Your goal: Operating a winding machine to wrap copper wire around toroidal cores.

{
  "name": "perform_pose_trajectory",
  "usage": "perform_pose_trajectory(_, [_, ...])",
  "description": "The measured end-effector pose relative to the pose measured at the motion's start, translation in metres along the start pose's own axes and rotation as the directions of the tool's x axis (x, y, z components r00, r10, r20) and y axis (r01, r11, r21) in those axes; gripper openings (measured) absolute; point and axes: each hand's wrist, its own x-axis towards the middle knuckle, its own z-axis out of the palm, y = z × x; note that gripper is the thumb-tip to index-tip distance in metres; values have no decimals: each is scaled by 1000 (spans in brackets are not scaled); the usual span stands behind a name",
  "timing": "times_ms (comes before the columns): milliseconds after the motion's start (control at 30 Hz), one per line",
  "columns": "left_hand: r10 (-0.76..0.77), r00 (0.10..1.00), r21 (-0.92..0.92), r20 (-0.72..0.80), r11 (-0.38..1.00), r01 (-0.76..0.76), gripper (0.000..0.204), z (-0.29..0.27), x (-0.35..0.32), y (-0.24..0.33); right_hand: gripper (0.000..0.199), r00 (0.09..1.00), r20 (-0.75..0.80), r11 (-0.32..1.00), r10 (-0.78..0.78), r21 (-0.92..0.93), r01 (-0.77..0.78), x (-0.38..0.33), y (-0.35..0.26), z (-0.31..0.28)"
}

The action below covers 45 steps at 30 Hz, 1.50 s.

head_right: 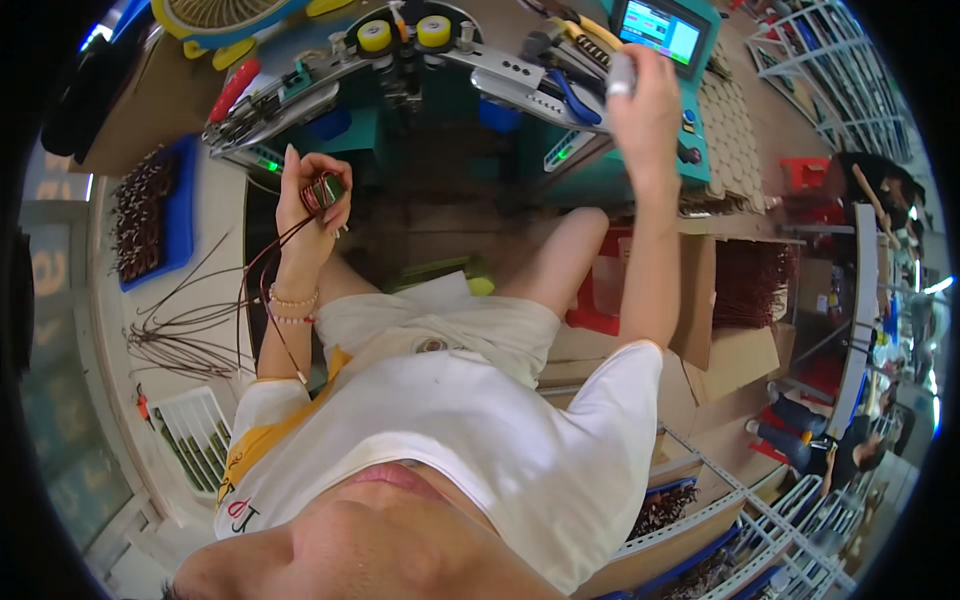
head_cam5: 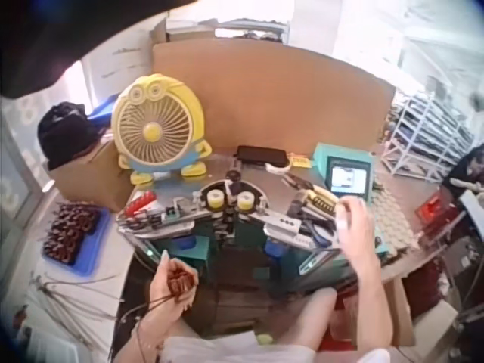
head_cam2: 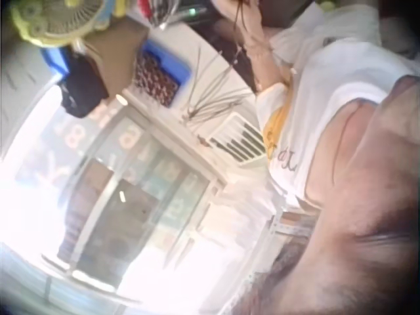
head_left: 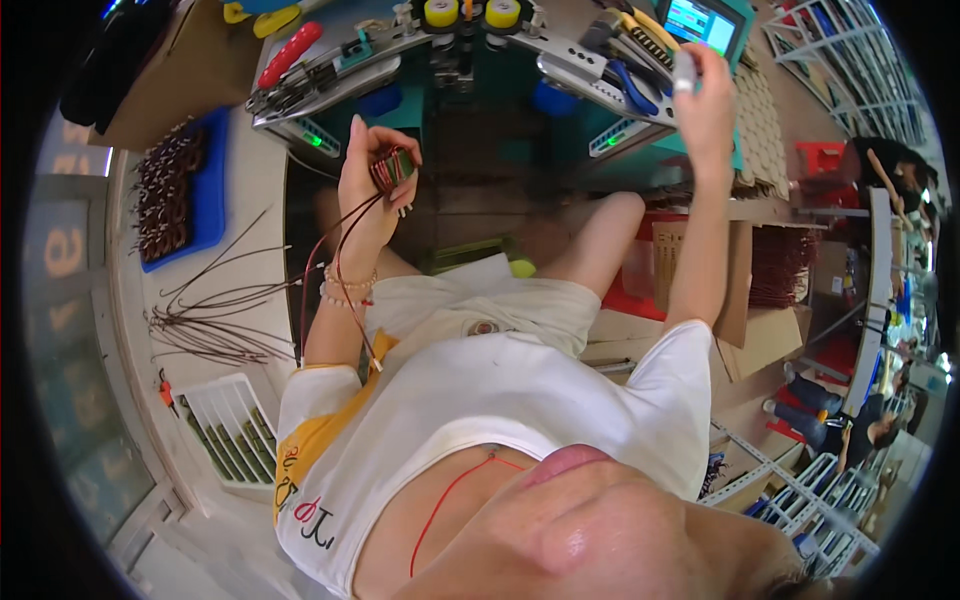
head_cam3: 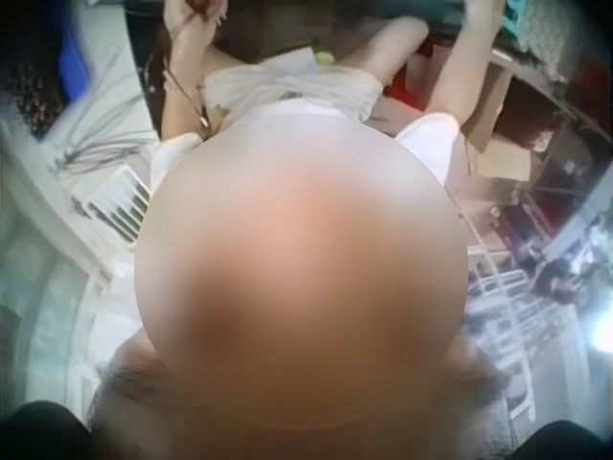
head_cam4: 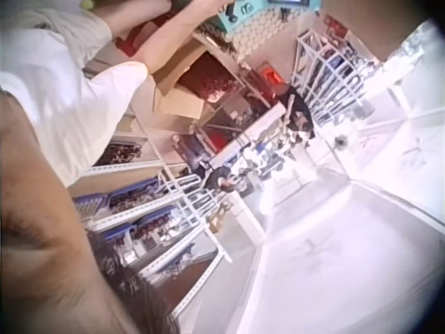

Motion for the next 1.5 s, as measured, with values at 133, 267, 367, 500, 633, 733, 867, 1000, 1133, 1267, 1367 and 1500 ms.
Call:
perform_pose_trajectory(133, [-40, 999, -75, -18, 996, 39, 55, 4, 3, -10, 27, 936, 263, 972, 235, -66, -225, 28, 69, -12])
perform_pose_trajectory(267, [-74, 997, -46, 12, 996, 74, 54, 18, 7, -17, 46, 845, 507, 985, 167, -50, -165, 33, 116, 13])
perform_pose_trajectory(367, [-93, 995, -47, -21, 995, 92, 53, 16, 0, -16, 51, 788, 563, 964, 249, -222, -146, 61, 64, 12])
perform_pose_trajectory(500, [-28, 991, -30, -133, 999, 25, 53, 7, -8, -7, 49, 709, 638, 942, 301, -316, -115, 31, 50, -14])
perform_pose_trajectory(633, [-79, 995, -8, -63, 997, 79, 55, 9, 14, -4, 36, 816, 549, 964, 181, -265, -36, -20, 80, -39])
perform_pose_trajectory(733, [-60, 995, 18, -82, 998, 61, 53, 21, 28, 4, 30, 922, 383, 901, 51, -416, 124, -17, 48, -50])
perform_pose_trajectory(867, [6, 998, 159, -56, 987, 3, 49, 29, 32, 13, 23, 922, 387, 1000, -15, -3, 17, -49, -19, -54])
perform_pose_trajectory(1000, [-35, 999, 64, -32, 997, 37, 46, 34, 33, 18, 23, 866, 460, 926, -196, 378, 9, -82, -68, -47])
perform_pose_trajectory(1133, [-126, 988, -56, 89, 990, 132, 44, 28, 30, 23, 25, 935, 243, 815, -258, 574, 76, -95, -86, -48])
perform_pose_trajectory(1267, [-85, 995, -84, 52, 992, 90, 43, 28, 32, 24, 19, 857, 384, 894, -343, 414, 172, -94, -95, -32])
perform_pose_trajectory(1367, [-173, 973, -174, 154, 964, 199, 46, 19, 28, 33, 19, 851, 475, 939, -225, 340, 58, -97, -65, -20])
perform_pose_trajectory(1500, [72, 997, 196, 20, 978, -74, 62, 34, 19, 41, 18, 944, 309, 984, -119, 164, 70, -48, -45, -31])
